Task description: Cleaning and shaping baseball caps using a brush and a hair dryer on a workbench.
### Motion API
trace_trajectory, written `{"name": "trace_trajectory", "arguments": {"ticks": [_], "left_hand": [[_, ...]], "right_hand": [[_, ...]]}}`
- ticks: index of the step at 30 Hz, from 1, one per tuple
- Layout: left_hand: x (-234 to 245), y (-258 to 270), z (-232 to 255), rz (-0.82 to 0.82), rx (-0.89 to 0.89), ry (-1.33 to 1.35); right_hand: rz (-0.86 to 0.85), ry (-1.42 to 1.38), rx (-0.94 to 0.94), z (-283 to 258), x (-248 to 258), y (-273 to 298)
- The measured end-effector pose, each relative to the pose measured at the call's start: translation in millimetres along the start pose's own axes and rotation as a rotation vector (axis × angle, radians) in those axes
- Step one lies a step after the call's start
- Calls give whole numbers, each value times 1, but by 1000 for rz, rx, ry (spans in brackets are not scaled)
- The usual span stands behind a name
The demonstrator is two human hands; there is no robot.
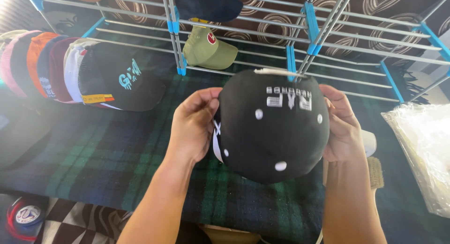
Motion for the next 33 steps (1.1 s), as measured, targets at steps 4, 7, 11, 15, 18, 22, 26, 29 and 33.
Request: {"name": "trace_trajectory", "arguments": {"ticks": [4, 7, 11, 15, 18, 22, 26, 29, 33], "left_hand": [[36, 8, -27, -38, -19, 86], [51, 17, -39, -93, -18, 132], [67, 25, -52, -149, -181, 46], [64, 51, -21, -212, -518, -452], [53, 68, -2, -459, -944, -701], [44, 73, 13, -624, -1028, -1068], [40, 68, 21, -721, -981, -977], [38, 68, 26, -795, -887, -932], [33, 68, 28, -890, -848, -1026]], "right_hand": [[-333, -75, 15, -6, 8, 17], [-435, 213, 58, -8, 19, 37], [-427, 709, 190, -13, 10, 52], [-389, 860, 216, -12, 9, 60], [-348, 891, 184, -11, 5, 64], [-377, 1100, 250, -19, -3, 75], [-522, 1164, 276, -26, -8, 86], [-609, 1298, 369, -28, -12, 86], [-627, 1256, 327, -31, -6, 85]]}}
Point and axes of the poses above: each hand's wrist, its own y-axis away from the middle knuckle, its own x-axis out of the back of the hand, z = x × y, the point moved 2 cm from there along -y, towards the middle knuckle, and after that the axes turned 3 degrees about z, right-handed, at the moved point
